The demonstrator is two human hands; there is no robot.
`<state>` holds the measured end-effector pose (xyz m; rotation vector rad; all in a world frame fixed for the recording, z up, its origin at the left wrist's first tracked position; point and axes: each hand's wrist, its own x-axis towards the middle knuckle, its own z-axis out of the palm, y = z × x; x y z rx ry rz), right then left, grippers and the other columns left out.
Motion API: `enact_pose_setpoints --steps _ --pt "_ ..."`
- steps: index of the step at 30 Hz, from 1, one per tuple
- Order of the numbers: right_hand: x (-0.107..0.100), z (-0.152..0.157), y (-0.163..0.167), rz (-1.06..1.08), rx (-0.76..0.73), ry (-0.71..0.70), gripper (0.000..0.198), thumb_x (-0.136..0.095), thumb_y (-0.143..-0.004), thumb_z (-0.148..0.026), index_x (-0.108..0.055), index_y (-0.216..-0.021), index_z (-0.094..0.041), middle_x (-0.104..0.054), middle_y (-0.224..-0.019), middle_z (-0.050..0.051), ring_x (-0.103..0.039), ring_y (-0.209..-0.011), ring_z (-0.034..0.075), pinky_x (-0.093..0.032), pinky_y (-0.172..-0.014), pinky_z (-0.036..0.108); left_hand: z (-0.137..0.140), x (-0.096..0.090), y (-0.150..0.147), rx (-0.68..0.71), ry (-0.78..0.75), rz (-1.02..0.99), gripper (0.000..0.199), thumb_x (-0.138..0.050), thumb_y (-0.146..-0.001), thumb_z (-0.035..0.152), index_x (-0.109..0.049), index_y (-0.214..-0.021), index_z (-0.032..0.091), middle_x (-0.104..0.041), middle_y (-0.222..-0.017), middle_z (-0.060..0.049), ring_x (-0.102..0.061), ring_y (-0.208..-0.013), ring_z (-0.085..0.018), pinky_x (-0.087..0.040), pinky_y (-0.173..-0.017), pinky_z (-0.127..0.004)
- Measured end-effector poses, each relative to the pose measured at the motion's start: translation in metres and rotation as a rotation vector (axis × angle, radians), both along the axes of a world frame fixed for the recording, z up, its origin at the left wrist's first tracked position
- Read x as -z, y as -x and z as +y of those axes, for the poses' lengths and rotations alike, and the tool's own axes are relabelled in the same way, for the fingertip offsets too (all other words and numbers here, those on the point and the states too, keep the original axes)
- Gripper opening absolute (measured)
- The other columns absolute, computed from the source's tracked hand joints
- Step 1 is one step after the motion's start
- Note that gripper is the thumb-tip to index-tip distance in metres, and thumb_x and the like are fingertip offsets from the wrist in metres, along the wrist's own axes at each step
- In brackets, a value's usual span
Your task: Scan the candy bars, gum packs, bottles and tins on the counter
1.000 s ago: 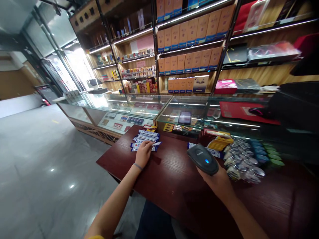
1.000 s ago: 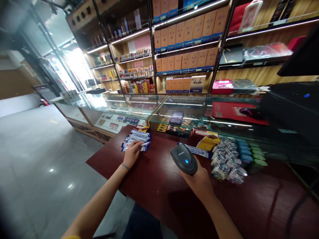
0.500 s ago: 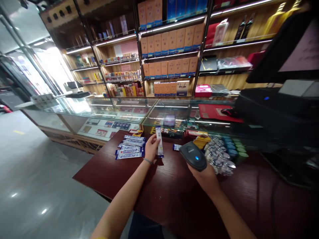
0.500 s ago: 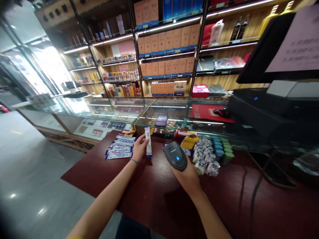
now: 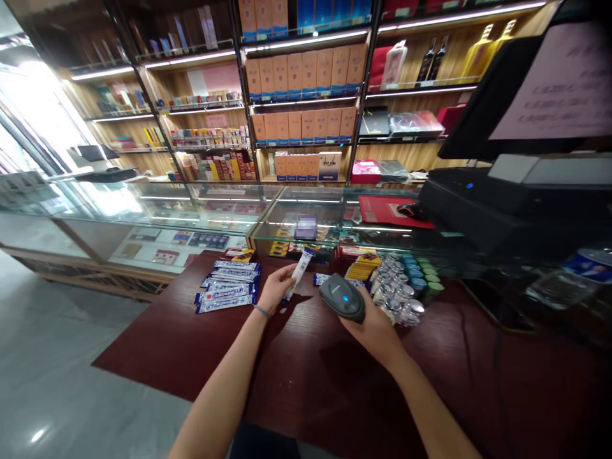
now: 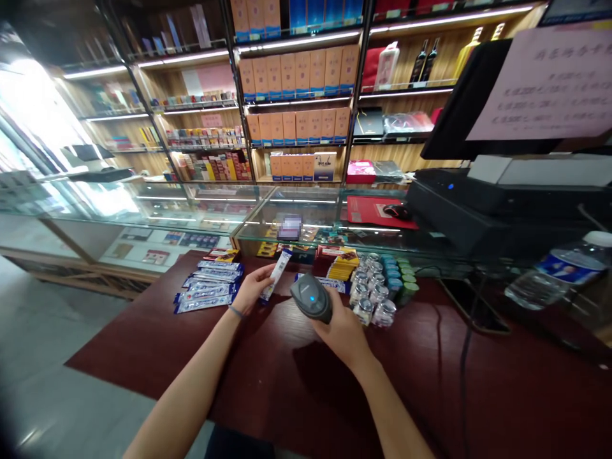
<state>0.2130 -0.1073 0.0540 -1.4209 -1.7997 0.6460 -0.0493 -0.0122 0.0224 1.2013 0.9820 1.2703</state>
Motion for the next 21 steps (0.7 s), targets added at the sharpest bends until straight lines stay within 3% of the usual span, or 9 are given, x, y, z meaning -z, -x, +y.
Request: enact_pose_setpoints --steps 7,12,17,21 --pt "0.002 -0.001 0.0 -0.144 -0.058 -0.084 0.036 -0.065 -0.081 -0.036 -0.059 -0.115 -0.026 -0.077 -0.09 0.005 -0.076 -0.085 0.03 -0.055 -0.07 0.034 -0.006 -0.009 -0.002 -0.03 -0.045 0.09 0.048 -0.07 -0.077 0.022 -0.071 -0.125 0.018 -0.073 -0.124 -0.009 -0.068 -0.113 -0.028 -0.054 -0.099 -0.041" --pt "0.001 0.0 0.0 -0.018 -0.038 -0.06 0.046 -0.066 -0.079 -0.036 -0.057 -0.123 -0.026 -0.077 -0.094 0.004 -0.075 -0.09 0.029 -0.055 -0.073 0.034 -0.001 0.001 0.0 -0.014 -0.006 -0.019 0.056 -0.077 -0.072 0.027 -0.068 -0.126 0.017 -0.073 -0.122 -0.012 -0.07 -0.109 -0.027 -0.054 -0.096 -0.04" --pt "-0.007 0.0 0.005 0.239 0.14 -0.088 0.043 -0.07 -0.075 -0.038 -0.06 -0.115 -0.024 -0.076 -0.092 0.004 -0.073 -0.082 0.024 -0.055 -0.069 0.032 0.003 0.009 0.0 -0.056 -0.007 -0.018 0.054 -0.082 -0.071 0.034 -0.068 -0.119 0.015 -0.074 -0.116 -0.013 -0.071 -0.103 -0.025 -0.055 -0.093 -0.04" --pt "-0.016 0.001 0.0 0.39 0.329 -0.103 0.046 -0.073 -0.075 -0.043 -0.062 -0.114 -0.021 -0.072 -0.073 0.001 -0.067 -0.06 0.02 -0.052 -0.054 0.029 -0.002 0.009 -0.009 -0.138 -0.163 0.19 0.037 -0.075 -0.08 0.035 -0.069 -0.111 0.017 -0.075 -0.108 -0.009 -0.07 -0.097 -0.023 -0.055 -0.09 -0.038"
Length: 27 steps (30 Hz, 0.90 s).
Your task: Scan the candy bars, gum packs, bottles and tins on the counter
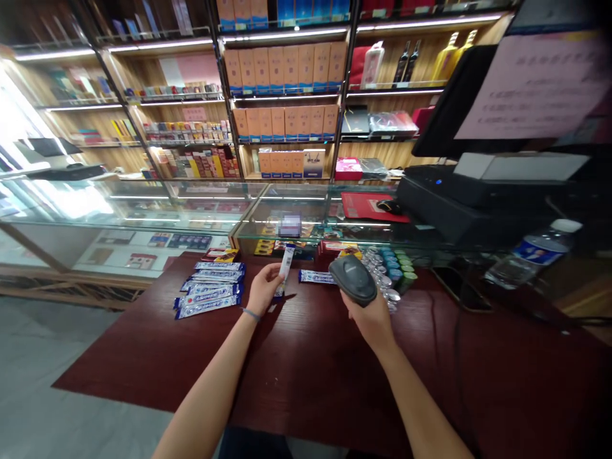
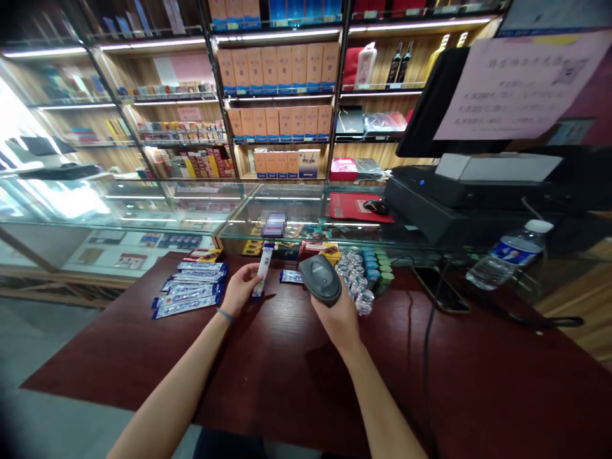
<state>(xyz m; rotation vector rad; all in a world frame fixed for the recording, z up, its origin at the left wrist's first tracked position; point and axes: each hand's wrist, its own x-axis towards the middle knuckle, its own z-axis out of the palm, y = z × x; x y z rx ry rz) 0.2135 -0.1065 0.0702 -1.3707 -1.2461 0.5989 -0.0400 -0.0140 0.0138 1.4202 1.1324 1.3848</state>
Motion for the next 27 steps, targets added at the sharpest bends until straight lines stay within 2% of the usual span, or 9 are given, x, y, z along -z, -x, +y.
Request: enact_pose_setpoints --steps 3,6,9,12,19,23,27 --pt "-0.004 0.001 -0.011 0.076 0.074 -0.032 0.042 -0.074 -0.076 -0.046 -0.064 -0.106 -0.019 -0.064 -0.057 -0.002 -0.057 -0.043 0.017 -0.048 -0.046 0.029 -0.01 -0.001 -0.014 -0.065 -0.253 0.316 0.024 -0.064 -0.09 0.028 -0.07 -0.112 0.021 -0.072 -0.105 -0.007 -0.067 -0.096 -0.021 -0.054 -0.087 -0.035" --pt "-0.007 0.002 -0.023 0.145 0.114 -0.046 0.034 -0.075 -0.077 -0.047 -0.064 -0.092 -0.019 -0.06 -0.05 -0.003 -0.055 -0.041 0.017 -0.047 -0.046 0.03 -0.02 0.0 -0.032 -0.011 -0.46 0.646 0.025 -0.053 -0.096 0.019 -0.069 -0.114 0.025 -0.069 -0.105 -0.007 -0.063 -0.101 -0.021 -0.052 -0.089 -0.034" --pt "-0.012 0.001 -0.029 0.192 0.136 -0.062 0.03 -0.074 -0.079 -0.047 -0.06 -0.076 -0.02 -0.058 -0.048 -0.002 -0.055 -0.042 0.016 -0.048 -0.046 0.029 -0.024 0.0 -0.05 0.037 -0.529 0.958 0.027 -0.048 -0.098 0.017 -0.068 -0.115 0.025 -0.067 -0.1 -0.007 -0.061 -0.096 -0.022 -0.05 -0.085 -0.034" --pt "-0.018 -0.001 -0.03 0.247 0.129 -0.08 0.031 -0.074 -0.079 -0.046 -0.058 -0.07 -0.02 -0.057 -0.047 -0.002 -0.053 -0.041 0.013 -0.047 -0.045 0.027 -0.022 -0.002 -0.068 0.063 -0.529 1.169 0.029 -0.046 -0.099 0.019 -0.066 -0.119 0.025 -0.065 -0.098 -0.007 -0.059 -0.093 -0.023 -0.048 -0.082 -0.034" --pt "-0.02 -0.001 -0.031 0.31 0.131 -0.071 0.037 -0.079 -0.074 -0.052 -0.06 -0.077 -0.02 -0.059 -0.049 -0.003 -0.052 -0.04 0.013 -0.045 -0.042 0.026 -0.007 -0.004 -0.103 0.142 -0.529 1.348 0.027 -0.046 -0.1 0.024 -0.064 -0.121 0.025 -0.063 -0.104 -0.009 -0.057 -0.1 -0.024 -0.045 -0.085 -0.035" --pt "-0.017 0.0 -0.033 0.346 0.138 -0.091 0.038 -0.078 -0.075 -0.052 -0.062 -0.08 -0.019 -0.058 -0.049 -0.003 -0.051 -0.041 0.013 -0.045 -0.042 0.026 -0.001 0.0 -0.11 0.136 -0.473 1.35 0.027 -0.049 -0.1 0.023 -0.066 -0.12 0.026 -0.063 -0.104 -0.008 -0.057 -0.101 -0.024 -0.047 -0.085 -0.035" --pt "-0.017 0.001 -0.033 0.362 0.124 -0.116 0.037 -0.077 -0.077 -0.052 -0.06 -0.074 -0.019 -0.057 -0.049 -0.003 -0.051 -0.04 0.012 -0.045 -0.042 0.025 0.001 0.005 -0.108 0.156 -0.48 1.303 0.032 -0.049 -0.1 0.019 -0.065 -0.126 0.027 -0.064 -0.11 -0.008 -0.058 -0.104 -0.023 -0.05 -0.088 -0.034"
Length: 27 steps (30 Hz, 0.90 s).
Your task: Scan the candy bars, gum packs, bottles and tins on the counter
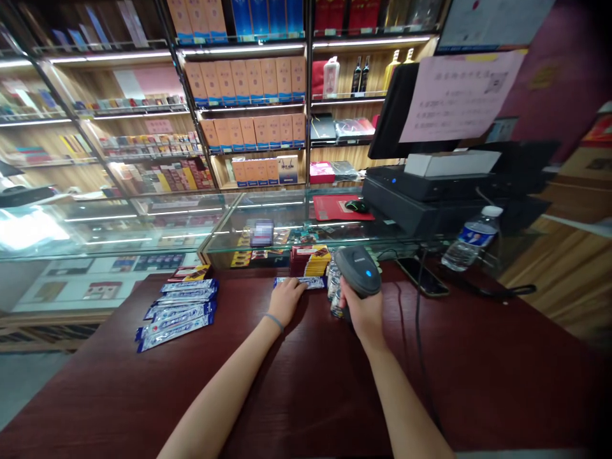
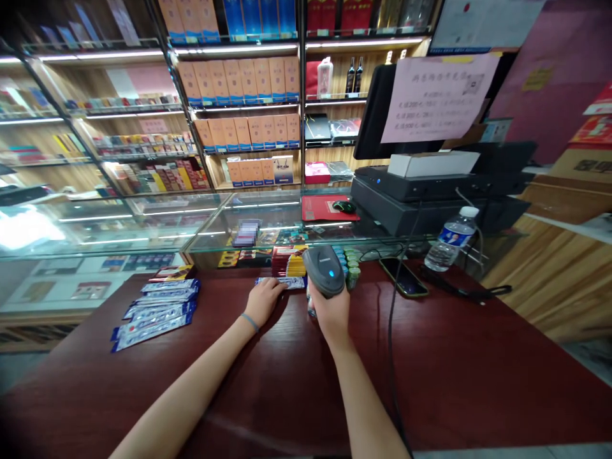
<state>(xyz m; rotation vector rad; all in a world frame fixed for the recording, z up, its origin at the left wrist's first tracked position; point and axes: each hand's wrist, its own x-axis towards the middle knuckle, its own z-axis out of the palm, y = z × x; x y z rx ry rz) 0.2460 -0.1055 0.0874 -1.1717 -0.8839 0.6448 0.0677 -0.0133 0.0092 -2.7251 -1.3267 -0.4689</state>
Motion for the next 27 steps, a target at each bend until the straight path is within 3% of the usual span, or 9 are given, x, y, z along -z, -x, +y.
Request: enact_pose_setpoints --steps 6,27 --pt "-0.001 0.0 0.003 -0.045 0.053 -0.034 0.031 -0.075 -0.078 -0.045 -0.059 -0.073 -0.019 -0.056 -0.047 -0.003 -0.05 -0.039 0.012 -0.045 -0.043 0.026 -0.004 0.005 0.009 0.088 -0.005 -0.018 0.042 -0.047 -0.099 0.013 -0.06 -0.137 0.024 -0.064 -0.121 -0.009 -0.057 -0.112 -0.023 -0.052 -0.097 -0.036" --pt "0.001 -0.001 0.001 -0.035 -0.013 0.015 0.034 -0.079 -0.075 -0.048 -0.059 -0.078 -0.02 -0.058 -0.049 -0.003 -0.051 -0.04 0.013 -0.045 -0.042 0.027 -0.007 0.011 0.014 0.145 -0.043 -0.139 0.035 -0.051 -0.099 0.015 -0.066 -0.129 0.024 -0.065 -0.119 -0.009 -0.057 -0.112 -0.023 -0.053 -0.097 -0.038"
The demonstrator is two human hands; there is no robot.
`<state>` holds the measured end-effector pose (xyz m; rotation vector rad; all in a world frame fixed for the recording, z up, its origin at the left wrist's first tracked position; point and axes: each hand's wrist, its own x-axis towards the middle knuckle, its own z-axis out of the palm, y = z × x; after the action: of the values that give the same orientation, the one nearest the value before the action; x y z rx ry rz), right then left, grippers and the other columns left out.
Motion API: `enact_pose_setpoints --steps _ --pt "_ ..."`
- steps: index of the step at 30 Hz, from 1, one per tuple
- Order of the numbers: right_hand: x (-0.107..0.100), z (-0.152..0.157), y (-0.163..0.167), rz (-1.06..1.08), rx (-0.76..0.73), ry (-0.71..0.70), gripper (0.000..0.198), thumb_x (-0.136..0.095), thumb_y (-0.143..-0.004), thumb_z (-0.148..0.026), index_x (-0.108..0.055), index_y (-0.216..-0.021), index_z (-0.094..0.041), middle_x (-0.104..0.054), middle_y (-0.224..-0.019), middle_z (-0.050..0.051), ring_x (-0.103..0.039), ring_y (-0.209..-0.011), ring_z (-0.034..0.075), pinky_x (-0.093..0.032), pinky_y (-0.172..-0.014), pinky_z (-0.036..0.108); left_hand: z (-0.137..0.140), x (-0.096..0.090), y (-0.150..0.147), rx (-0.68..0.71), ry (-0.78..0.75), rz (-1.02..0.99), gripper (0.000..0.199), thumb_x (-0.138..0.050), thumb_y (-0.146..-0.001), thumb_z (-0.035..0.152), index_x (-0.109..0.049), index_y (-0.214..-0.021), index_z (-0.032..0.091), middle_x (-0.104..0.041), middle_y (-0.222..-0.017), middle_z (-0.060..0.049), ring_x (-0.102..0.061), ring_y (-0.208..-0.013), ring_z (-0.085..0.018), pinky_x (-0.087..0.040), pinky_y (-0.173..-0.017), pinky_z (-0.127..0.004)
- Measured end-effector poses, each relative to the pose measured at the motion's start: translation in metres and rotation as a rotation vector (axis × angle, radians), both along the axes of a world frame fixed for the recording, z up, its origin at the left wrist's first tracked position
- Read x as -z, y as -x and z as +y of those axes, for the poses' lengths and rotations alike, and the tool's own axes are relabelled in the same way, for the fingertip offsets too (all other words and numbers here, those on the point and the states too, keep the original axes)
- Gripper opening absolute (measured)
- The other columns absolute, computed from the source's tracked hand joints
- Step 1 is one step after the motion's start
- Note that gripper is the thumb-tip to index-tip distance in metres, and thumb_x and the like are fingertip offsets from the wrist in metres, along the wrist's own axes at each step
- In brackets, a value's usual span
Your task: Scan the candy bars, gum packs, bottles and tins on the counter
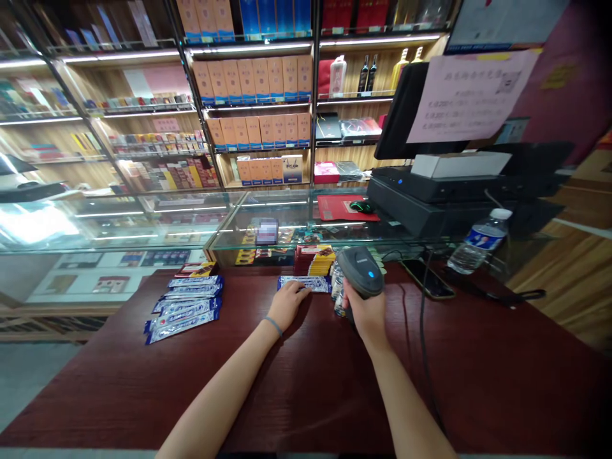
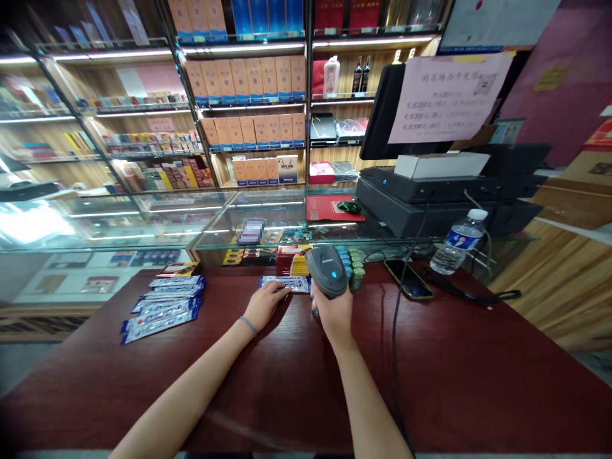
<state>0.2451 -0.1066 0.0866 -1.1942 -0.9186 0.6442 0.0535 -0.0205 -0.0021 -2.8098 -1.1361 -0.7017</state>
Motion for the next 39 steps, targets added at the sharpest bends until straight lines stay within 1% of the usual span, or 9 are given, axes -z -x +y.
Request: enact_pose_setpoints --steps 4,8,13,17,22,25,28,31,39 --pt "0.001 0.0 0.001 -0.032 0.012 0.026 0.033 -0.078 -0.075 -0.047 -0.059 -0.074 -0.02 -0.058 -0.048 -0.003 -0.052 -0.041 0.014 -0.046 -0.044 0.027 -0.004 0.001 0.007 0.02 -0.004 -0.013 0.037 -0.05 -0.098 0.014 -0.064 -0.132 0.024 -0.064 -0.122 -0.009 -0.057 -0.115 -0.023 -0.053 -0.099 -0.039" --pt "0.006 0.002 0.001 -0.075 0.032 0.041 0.035 -0.076 -0.076 -0.048 -0.059 -0.066 -0.02 -0.056 -0.046 -0.002 -0.052 -0.041 0.014 -0.045 -0.045 0.028 -0.016 -0.004 0.032 0.022 -0.007 -0.021 0.036 -0.048 -0.1 0.017 -0.064 -0.131 0.023 -0.064 -0.123 -0.01 -0.057 -0.115 -0.023 -0.051 -0.103 -0.04" --pt "0.01 0.0 0.01 -0.2 -0.072 -0.016 0.037 -0.071 -0.082 -0.047 -0.059 -0.059 -0.02 -0.057 -0.047 -0.001 -0.054 -0.044 0.015 -0.048 -0.053 0.029 -0.037 -0.011 0.095 -0.085 -0.007 0.008 0.036 -0.045 -0.101 0.019 -0.064 -0.131 0.024 -0.065 -0.124 -0.01 -0.058 -0.116 -0.022 -0.051 -0.105 -0.041" --pt "0.012 -0.006 0.029 -0.281 -0.211 0.026 0.039 -0.068 -0.084 -0.046 -0.057 -0.056 -0.022 -0.057 -0.046 0.0 -0.055 -0.046 0.016 -0.047 -0.053 0.03 -0.059 -0.016 0.151 -0.214 -0.022 0.002 0.035 -0.044 -0.102 0.023 -0.065 -0.13 0.024 -0.065 -0.124 -0.01 -0.058 -0.117 -0.022 -0.052 -0.104 -0.04" --pt "0.027 -0.009 0.057 -0.24 -0.248 0.087 0.031 -0.073 -0.076 -0.049 -0.06 -0.067 -0.022 -0.058 -0.048 -0.002 -0.053 -0.042 0.016 -0.045 -0.048 0.029 -0.084 -0.017 0.213 -0.397 -0.046 0.012 0.036 -0.045 -0.1 0.018 -0.063 -0.131 0.024 -0.063 -0.126 -0.01 -0.058 -0.117 -0.023 -0.052 -0.103 -0.04" --pt "0.038 -0.01 0.069 -0.267 -0.258 0.086 0.028 -0.077 -0.07 -0.046 -0.06 -0.067 -0.024 -0.059 -0.048 -0.001 -0.059 -0.046 0.019 -0.047 -0.048 0.03 -0.094 -0.014 0.239 -0.5 -0.043 -0.003 0.035 -0.047 -0.098 0.015 -0.063 -0.129 0.023 -0.063 -0.127 -0.009 -0.057 -0.119 -0.023 -0.051 -0.105 -0.041" --pt "0.044 -0.012 0.077 -0.274 -0.237 0.067 0.025 -0.079 -0.066 -0.042 -0.059 -0.066 -0.027 -0.063 -0.051 0.0 -0.068 -0.06 0.024 -0.051 -0.053 0.031 -0.097 -0.011 0.252 -0.619 -0.042 -0.054 0.033 -0.052 -0.096 0.015 -0.063 -0.127 0.023 -0.063 -0.126 -0.009 -0.058 -0.118 -0.024 -0.05 -0.105 -0.044" --pt "0.045 -0.015 0.081 -0.274 -0.25 0.079 0.026 -0.08 -0.065 -0.041 -0.058 -0.066 -0.027 -0.066 -0.055 0.001 -0.071 -0.068 0.026 -0.053 -0.057 0.031 -0.096 -0.006 0.256 -0.707 -0.044 -0.088 0.031 -0.056 -0.094 0.017 -0.064 -0.124 0.022 -0.063 -0.123 -0.01 -0.058 -0.116 -0.025 -0.049 -0.105 -0.046" --pt "0.049 -0.01 0.079 -0.254 -0.238 0.062 0.025 -0.079 -0.064 -0.04 -0.068 -0.081 -0.024 -0.068 -0.058 0.001 -0.07 -0.064 0.025 -0.051 -0.051 0.03 -0.094 -0.001 0.254 -0.743 0.012 -0.056 0.025 -0.054 -0.097 0.021 -0.069 -0.117 0.024 -0.069 -0.114 -0.007 -0.062 -0.11 -0.023 -0.051 -0.099 -0.038"
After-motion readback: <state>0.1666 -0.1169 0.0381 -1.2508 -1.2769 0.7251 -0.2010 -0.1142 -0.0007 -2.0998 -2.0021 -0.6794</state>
